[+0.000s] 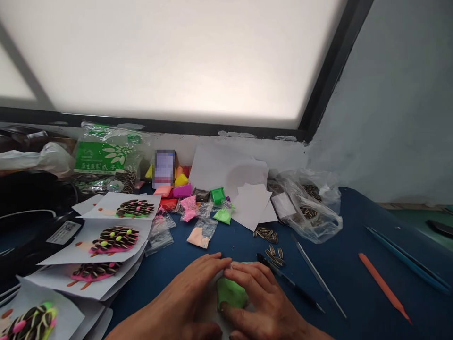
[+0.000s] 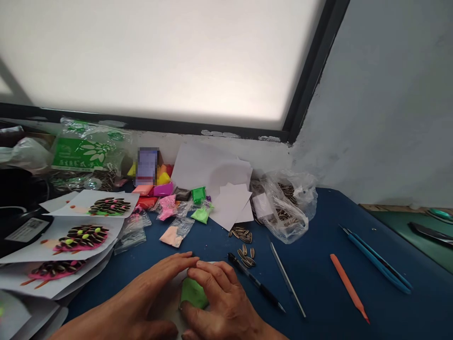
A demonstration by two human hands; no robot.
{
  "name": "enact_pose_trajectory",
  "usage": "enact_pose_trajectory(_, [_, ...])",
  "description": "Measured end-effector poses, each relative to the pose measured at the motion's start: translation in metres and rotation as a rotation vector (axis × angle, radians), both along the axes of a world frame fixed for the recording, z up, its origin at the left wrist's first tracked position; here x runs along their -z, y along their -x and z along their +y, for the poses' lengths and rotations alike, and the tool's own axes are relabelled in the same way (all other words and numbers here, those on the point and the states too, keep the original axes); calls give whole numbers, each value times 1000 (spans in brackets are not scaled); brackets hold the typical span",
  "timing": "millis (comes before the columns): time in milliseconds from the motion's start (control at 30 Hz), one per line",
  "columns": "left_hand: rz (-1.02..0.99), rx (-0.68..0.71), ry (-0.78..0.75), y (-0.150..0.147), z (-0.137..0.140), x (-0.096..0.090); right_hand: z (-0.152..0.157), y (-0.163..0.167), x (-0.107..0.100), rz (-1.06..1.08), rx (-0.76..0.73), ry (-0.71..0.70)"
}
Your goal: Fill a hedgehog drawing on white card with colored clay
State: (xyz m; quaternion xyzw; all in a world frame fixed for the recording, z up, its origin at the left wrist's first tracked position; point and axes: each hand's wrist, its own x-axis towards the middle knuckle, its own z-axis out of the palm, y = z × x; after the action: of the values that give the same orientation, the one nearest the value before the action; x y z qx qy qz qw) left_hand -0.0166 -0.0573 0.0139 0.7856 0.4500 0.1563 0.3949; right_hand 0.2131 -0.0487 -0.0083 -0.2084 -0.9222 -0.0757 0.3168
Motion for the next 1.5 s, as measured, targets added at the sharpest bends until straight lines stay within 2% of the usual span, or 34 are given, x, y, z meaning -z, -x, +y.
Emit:
enact_pose_trajectory(167, [26, -6, 249, 1, 4, -14, 1, 5, 14, 117, -9, -84])
enact_pose_trajectory(333, [10, -4, 296, 1, 4, -17, -3, 2, -1, -34, -11, -5])
enact_pose_trajectory(467, [42, 0, 304, 1, 4, -17, -5, 1, -10, -5, -28, 19])
enact_pose_trajectory(700, [7, -25, 270, 0, 5, -11, -1, 1, -8, 29, 32, 44])
enact_pose_trajectory(967, [-75, -33, 185, -2, 4, -1, 0, -2, -3, -107, 61, -13])
enact_pose_trajectory(1133, [-67, -19, 192, -2, 5, -3, 0, -1, 2, 59, 116, -38])
enact_pose_trajectory(1233, [-65, -35, 192, -3, 4, -5, -1, -1, 3, -78, 99, 26])
enact_pose_trajectory(1367, [-56, -57, 204, -4, 3, -7, -1, -1, 3, 69, 117, 92])
enact_pose_trajectory(1500, [-61, -64, 197, -4, 3, -3, 0, -3, -5, -104, 80, 29])
